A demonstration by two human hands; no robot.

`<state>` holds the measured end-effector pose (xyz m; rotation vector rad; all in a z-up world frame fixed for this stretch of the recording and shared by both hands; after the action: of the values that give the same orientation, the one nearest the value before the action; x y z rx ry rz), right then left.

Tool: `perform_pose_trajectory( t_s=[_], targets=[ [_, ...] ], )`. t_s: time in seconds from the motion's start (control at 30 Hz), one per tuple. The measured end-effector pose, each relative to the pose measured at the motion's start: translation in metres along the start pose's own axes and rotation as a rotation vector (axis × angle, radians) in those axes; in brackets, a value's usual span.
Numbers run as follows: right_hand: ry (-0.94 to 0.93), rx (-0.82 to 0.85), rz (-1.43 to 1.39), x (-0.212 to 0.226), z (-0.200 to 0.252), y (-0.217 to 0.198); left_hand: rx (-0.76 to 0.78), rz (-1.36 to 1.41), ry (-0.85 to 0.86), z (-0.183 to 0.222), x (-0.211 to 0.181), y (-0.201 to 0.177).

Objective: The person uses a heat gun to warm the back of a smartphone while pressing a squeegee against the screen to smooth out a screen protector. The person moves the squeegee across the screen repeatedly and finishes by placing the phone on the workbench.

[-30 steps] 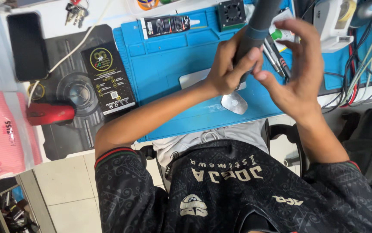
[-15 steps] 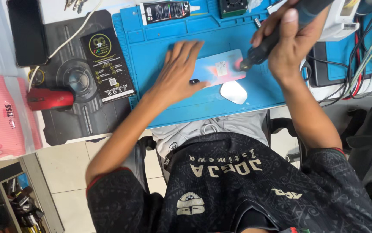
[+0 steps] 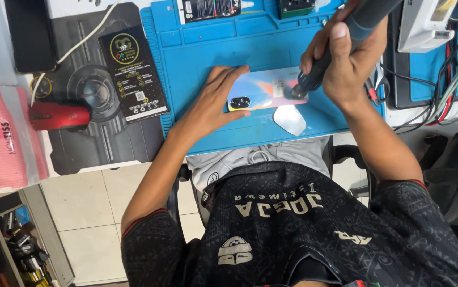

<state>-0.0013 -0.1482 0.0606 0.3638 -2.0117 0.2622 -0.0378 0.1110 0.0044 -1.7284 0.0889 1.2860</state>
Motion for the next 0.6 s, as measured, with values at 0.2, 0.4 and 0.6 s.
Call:
perform_pose_trajectory(
  t_s=[0.2, 0.4, 0.6],
  targets=[
    [-0.008, 0.033, 0.121, 0.002, 0.004, -0.011, -0.012, 0.078, -0.047, 0.004, 0.0, 0.001],
    [-0.007, -0.055, 0.117, -0.023, -0.016, -0.016, -0.045, 0.1, -0.059, 0.007, -0.001, -0.004],
    [-0.051, 0.075, 0.075, -0.037, -0.051, 0.018, -0.088, 0.115, -0.125, 0.018, 0.005, -0.01]
  ],
)
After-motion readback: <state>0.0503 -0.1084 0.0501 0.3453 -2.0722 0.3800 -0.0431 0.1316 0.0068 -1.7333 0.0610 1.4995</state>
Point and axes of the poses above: each hand's wrist, its own z-axis away from the middle knuckle, its own y-axis out of the palm, x = y × z, the point moved 3 cm from there along -z, towards the middle knuckle, and after that the axes turned 13 degrees about x, right-handed, at the moved point
